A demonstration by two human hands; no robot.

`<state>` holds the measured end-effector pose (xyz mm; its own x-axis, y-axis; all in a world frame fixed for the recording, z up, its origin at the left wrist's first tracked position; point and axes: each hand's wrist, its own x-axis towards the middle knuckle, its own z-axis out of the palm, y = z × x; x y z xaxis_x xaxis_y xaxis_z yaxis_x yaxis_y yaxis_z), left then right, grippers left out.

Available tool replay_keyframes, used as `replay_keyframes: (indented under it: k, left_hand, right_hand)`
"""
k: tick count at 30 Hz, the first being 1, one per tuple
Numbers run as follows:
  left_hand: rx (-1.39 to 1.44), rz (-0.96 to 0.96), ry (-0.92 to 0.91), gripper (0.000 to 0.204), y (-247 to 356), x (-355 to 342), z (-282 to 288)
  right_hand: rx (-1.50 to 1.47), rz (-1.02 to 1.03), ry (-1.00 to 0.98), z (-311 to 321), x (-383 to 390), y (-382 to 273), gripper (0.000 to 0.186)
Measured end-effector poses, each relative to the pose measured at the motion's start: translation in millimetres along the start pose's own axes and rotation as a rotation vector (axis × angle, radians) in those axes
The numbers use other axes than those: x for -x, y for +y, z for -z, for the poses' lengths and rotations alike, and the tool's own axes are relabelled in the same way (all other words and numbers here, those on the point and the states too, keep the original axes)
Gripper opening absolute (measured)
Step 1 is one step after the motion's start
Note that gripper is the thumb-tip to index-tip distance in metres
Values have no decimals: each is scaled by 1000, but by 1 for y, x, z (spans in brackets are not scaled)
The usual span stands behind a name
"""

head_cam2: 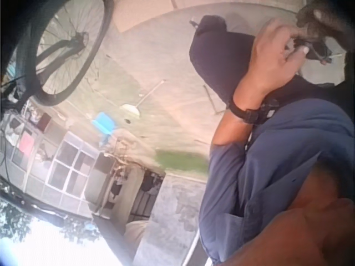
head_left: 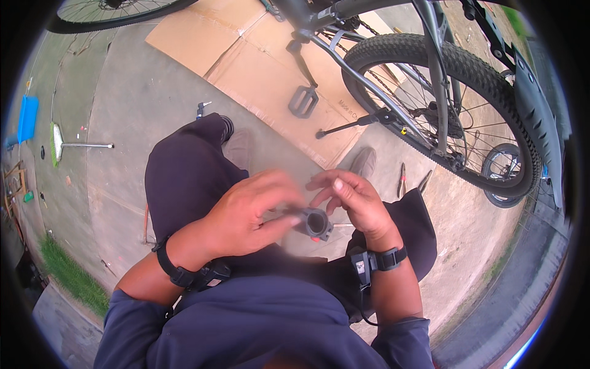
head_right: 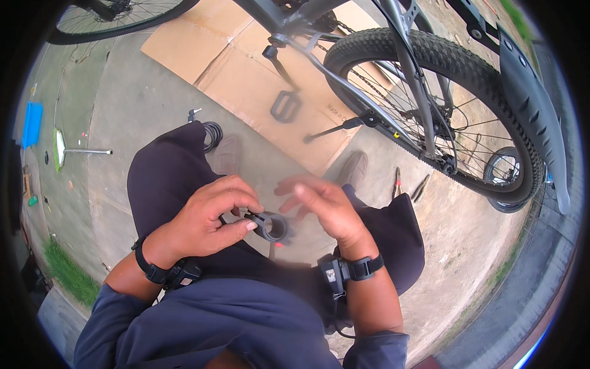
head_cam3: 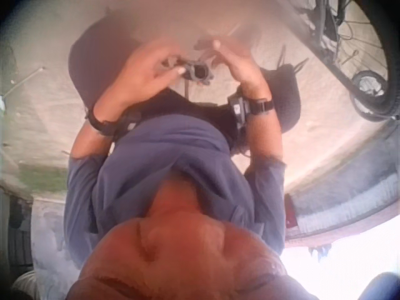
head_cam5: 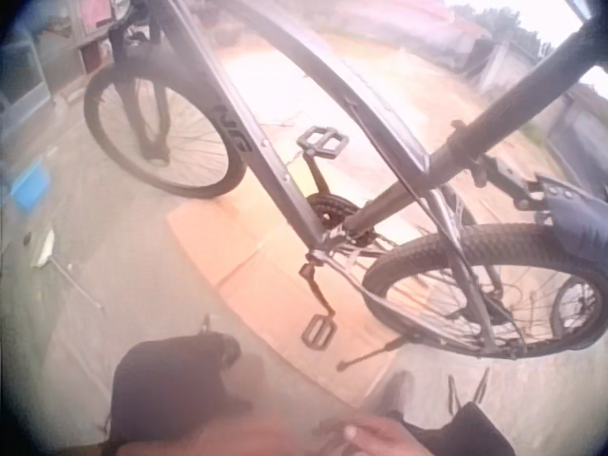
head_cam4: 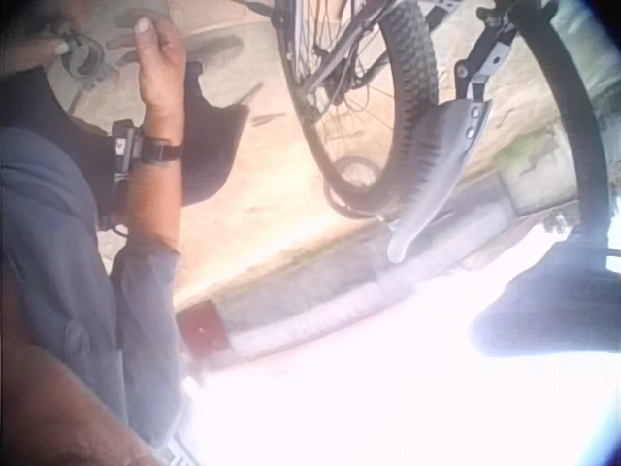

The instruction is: The person removes a mounting bracket from a bicycle seat post and uses a screwdriver to manipulate a small component while sitting on a cardboard sheet.

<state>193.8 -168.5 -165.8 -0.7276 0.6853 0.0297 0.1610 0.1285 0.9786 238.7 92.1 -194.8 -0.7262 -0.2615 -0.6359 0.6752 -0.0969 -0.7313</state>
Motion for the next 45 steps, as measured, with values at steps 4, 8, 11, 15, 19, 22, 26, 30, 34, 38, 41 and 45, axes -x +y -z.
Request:
replay_keyframes:
  k: [4, 8, 11, 15, 19, 22, 26, 30, 34, 38, 41, 45]
  left_hand:
    - [104, -18, -64, 26, -9, -1, 4]
    - [124, 39, -50, 27, -13, 1, 11]
    - [125, 84, -1, 28, -21, 6, 18]
    - [134, 137, 50, 28, -26, 11, 26]
    - [128, 204, 79, 27, -28, 18, 33]
    - [143, 229, 110, 25, -32, 21, 36]
    - [163, 277, 116, 25, -36, 18, 38]
    - [173, 296, 107, 24, -38, 15, 42]
    - [169, 292, 113, 25, -43, 15, 44]
    - [181, 313, 96, 25, -43, 13, 47]
    - [181, 314, 88, 24, -44, 14, 49]
    - [195, 297, 101, 24, -42, 16, 50]
  right_hand:
    - [311, -186, 283, 59, -82, 47, 35]
    - [1256, 63, 375, 101, -159, 96, 22]
    - [1719, 93, 236, 99, -195, 89, 21]
    - [2021, -119, 93, 95, -233, 87, 27]
    - [2063, -326, 45, 101, -257, 86, 39]
    - [2030, -502, -4, 105, -269, 85, 49]
    - [1961, -562, -67, 120, -283, 94, 43]
    - [1897, -599, -68, 119, -293, 98, 43]
    - [1874, -570, -44, 127, -297, 104, 39]
    - [1818, -580, 23, 134, -301, 112, 36]
    - [1777, -594, 94, 132, -303, 112, 38]
    - [1717, -562, 106, 119, -302, 98, 42]
